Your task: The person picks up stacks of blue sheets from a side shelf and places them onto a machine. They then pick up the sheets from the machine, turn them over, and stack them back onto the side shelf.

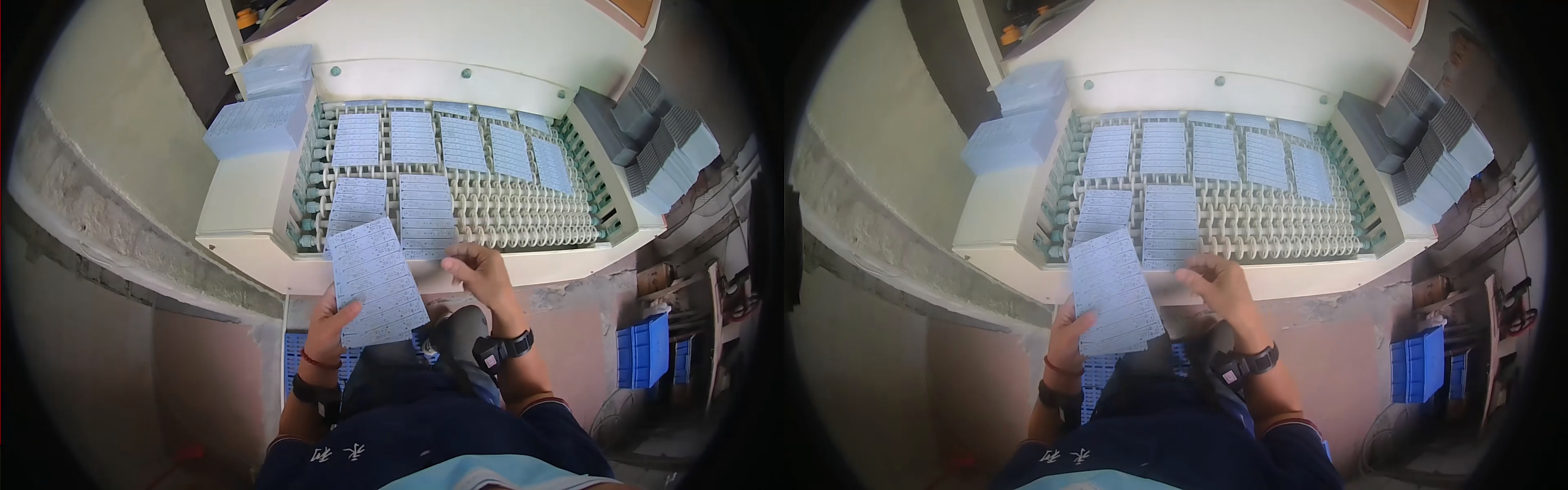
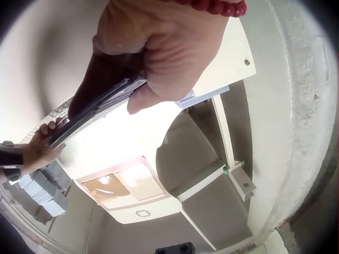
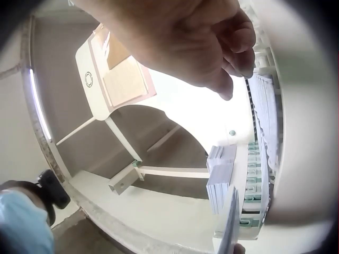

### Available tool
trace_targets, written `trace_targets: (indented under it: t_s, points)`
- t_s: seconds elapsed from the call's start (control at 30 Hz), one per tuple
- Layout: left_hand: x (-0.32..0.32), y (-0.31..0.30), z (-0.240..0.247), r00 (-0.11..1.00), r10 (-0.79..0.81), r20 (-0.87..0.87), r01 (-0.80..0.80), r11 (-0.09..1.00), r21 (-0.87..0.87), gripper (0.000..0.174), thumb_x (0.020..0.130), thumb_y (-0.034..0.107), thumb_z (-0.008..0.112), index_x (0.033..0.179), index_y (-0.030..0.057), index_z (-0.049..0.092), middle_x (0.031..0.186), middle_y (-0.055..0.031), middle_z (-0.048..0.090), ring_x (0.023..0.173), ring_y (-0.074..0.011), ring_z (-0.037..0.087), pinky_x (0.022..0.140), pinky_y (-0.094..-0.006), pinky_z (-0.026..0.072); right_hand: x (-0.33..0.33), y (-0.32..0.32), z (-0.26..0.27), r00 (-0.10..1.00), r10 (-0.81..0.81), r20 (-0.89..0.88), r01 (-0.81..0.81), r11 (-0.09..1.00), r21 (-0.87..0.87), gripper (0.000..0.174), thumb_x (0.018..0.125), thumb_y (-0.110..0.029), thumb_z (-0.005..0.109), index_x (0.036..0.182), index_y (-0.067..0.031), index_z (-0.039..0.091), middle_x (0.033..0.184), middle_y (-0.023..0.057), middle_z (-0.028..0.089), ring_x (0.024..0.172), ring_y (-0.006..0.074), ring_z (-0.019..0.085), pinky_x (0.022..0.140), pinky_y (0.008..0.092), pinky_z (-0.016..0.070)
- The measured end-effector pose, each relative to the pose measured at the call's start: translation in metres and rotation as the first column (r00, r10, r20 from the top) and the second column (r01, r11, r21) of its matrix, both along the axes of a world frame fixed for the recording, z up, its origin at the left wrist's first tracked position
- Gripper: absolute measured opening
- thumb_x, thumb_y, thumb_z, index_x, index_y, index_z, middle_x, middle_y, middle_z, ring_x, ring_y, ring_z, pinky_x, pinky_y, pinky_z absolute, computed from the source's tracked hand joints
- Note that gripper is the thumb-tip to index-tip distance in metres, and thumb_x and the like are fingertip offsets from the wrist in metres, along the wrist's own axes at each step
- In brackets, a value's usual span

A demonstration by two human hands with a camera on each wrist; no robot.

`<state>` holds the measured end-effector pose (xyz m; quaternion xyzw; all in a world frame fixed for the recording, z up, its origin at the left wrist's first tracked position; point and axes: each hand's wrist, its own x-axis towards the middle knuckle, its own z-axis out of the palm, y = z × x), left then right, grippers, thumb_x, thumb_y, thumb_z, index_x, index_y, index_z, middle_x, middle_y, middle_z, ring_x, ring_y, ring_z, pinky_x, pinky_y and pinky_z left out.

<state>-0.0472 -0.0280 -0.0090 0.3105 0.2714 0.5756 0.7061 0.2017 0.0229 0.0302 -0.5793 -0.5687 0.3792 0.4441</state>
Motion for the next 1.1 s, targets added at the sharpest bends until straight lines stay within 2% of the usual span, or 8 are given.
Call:
trace_targets:
  t_s: [0.07,0.2,0.37,0.43,0.53,0.9,1.0,1.1]
  points:
    - [0.017,0.010,0.003,0.999,-0.035,0.017,0.035,0.999,-0.004,0.042,0.085,0.003,0.056,0.124,-0.0029,0.043,0.116,-0.0128,0.056,0.105,-0.0208,0.055,0.089,-0.0338,0.0447,-0.011,-0.013,0.000,0.933,0.244,-0.264,-0.313,0.914,-0.259,0.025,0.081,-0.021,0.069,0.088,0.0029,0.064,0.061,0.0019,0.059,0.049,0.0052,0.051,0.042,0.0188,0.0388]
    - [0.033,0.017,0.013,0.997,-0.070,0.031,0.070,0.997,-0.028,0.041,0.086,0.002,0.054,0.125,-0.0028,0.042,0.116,-0.0119,0.056,0.104,-0.0203,0.055,0.088,-0.0334,0.0451,0.015,-0.004,-0.023,0.891,0.194,-0.410,-0.286,0.942,-0.174,0.020,0.083,-0.018,0.065,0.083,0.0026,0.065,0.059,0.0016,0.057,0.048,0.0061,0.050,0.043,0.0194,0.0398]
    - [0.030,0.014,0.016,0.999,-0.050,0.013,0.050,0.997,-0.051,0.039,0.086,0.002,0.054,0.124,-0.0027,0.043,0.114,-0.0122,0.057,0.101,-0.0200,0.057,0.086,-0.0330,0.0471,0.078,0.031,-0.014,0.950,-0.067,-0.306,0.053,0.997,-0.052,0.024,0.085,-0.018,0.062,0.073,0.0028,0.065,0.056,0.0029,0.057,0.045,0.0063,0.048,0.041,0.0194,0.0380]
    - [0.029,0.011,0.013,0.998,-0.053,0.036,0.055,0.996,-0.064,0.039,0.086,0.003,0.054,0.123,-0.0026,0.044,0.114,-0.0123,0.057,0.100,-0.0200,0.058,0.085,-0.0329,0.0479,0.102,0.043,-0.020,0.981,-0.184,0.069,0.187,0.981,-0.049,0.026,0.082,-0.018,0.063,0.068,0.0034,0.064,0.052,0.0049,0.055,0.046,0.0084,0.050,0.043,0.0229,0.0391]
    - [0.026,0.007,0.010,0.999,-0.024,-0.045,0.020,0.997,-0.078,0.039,0.087,0.005,0.050,0.125,-0.0039,0.043,0.114,-0.0129,0.056,0.101,-0.0209,0.057,0.085,-0.0313,0.0470,0.130,0.043,-0.016,0.909,-0.276,0.312,0.269,0.961,0.066,0.028,0.079,-0.020,0.064,0.065,0.0042,0.063,0.049,0.0069,0.053,0.046,0.0111,0.051,0.045,0.0278,0.0401]
    - [0.018,0.009,-0.003,0.970,-0.113,0.213,0.129,0.989,-0.065,0.047,0.087,0.010,0.041,0.129,-0.0086,0.035,0.121,-0.0196,0.051,0.110,-0.0269,0.053,0.094,-0.0358,0.0423,0.249,0.030,-0.007,0.609,-0.565,0.556,0.525,0.813,0.251,0.026,0.075,-0.028,0.064,0.080,-0.0024,0.068,0.062,0.0172,0.061,0.057,0.0292,0.061,0.056,0.0367,0.0456]
    - [0.018,0.007,-0.003,0.959,-0.148,0.241,0.157,0.987,-0.020,0.049,0.086,0.012,0.039,0.129,-0.0112,0.034,0.123,-0.0214,0.050,0.112,-0.0285,0.051,0.096,-0.0359,0.0403,0.288,0.028,-0.011,0.533,-0.595,0.602,0.509,0.793,0.333,0.027,0.074,-0.026,0.066,0.079,0.0009,0.067,0.056,0.0154,0.058,0.051,0.0197,0.059,0.051,0.0342,0.0438]
    - [0.017,0.006,-0.006,0.952,-0.187,0.242,0.185,0.982,0.031,0.049,0.085,0.011,0.040,0.128,-0.0120,0.034,0.124,-0.0217,0.049,0.113,-0.0286,0.051,0.096,-0.0365,0.0401,0.285,0.019,-0.005,0.479,-0.626,0.616,0.561,0.758,0.334,0.029,0.074,-0.027,0.066,0.082,0.0012,0.067,0.060,0.0169,0.060,0.055,0.0204,0.061,0.055,0.0336,0.0452]
